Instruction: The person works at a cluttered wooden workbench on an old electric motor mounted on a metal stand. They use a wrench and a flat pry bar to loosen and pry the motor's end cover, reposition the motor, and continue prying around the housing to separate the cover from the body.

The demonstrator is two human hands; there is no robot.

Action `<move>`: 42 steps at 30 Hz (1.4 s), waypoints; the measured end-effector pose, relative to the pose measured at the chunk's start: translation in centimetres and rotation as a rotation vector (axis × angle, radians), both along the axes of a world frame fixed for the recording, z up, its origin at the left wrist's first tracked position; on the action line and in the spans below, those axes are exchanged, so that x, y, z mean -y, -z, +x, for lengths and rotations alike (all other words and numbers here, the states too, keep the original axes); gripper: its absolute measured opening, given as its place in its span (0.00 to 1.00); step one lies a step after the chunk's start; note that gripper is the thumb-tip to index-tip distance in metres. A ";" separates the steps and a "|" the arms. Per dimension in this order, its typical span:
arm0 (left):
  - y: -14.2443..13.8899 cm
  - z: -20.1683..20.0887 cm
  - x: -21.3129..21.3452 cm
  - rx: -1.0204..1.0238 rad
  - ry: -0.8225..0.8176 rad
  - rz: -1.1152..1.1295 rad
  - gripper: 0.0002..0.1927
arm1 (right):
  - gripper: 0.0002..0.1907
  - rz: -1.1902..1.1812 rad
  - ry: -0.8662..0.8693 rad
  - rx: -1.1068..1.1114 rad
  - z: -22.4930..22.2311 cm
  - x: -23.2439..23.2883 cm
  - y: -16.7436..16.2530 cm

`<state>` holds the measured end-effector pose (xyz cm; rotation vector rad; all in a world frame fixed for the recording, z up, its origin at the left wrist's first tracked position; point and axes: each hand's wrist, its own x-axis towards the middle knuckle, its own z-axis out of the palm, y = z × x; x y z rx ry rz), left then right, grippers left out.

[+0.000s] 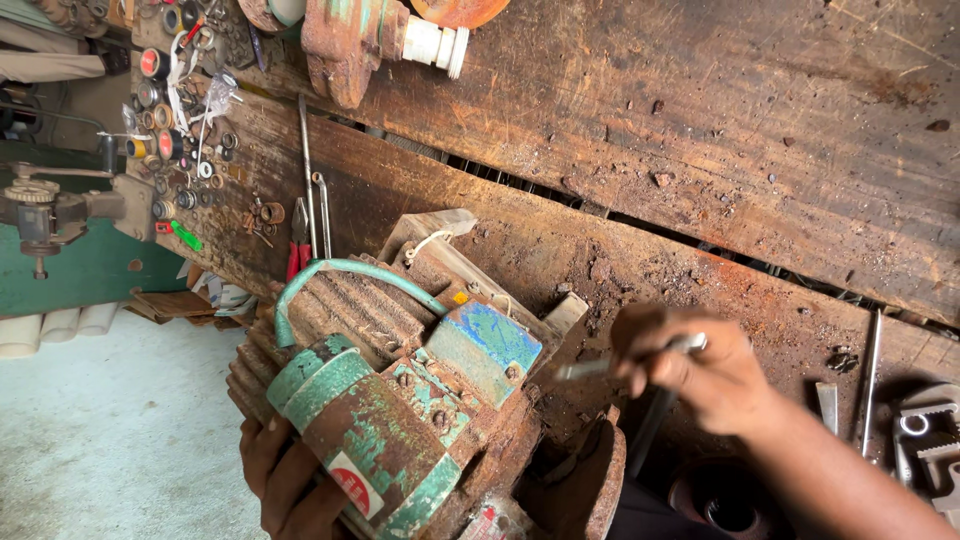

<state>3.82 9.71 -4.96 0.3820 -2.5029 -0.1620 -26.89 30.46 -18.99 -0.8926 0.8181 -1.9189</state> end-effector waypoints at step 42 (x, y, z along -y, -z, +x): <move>-1.3 -0.3 -0.8 0.126 -0.119 0.083 0.20 | 0.20 -0.024 0.110 0.064 1.3 -0.1 0.0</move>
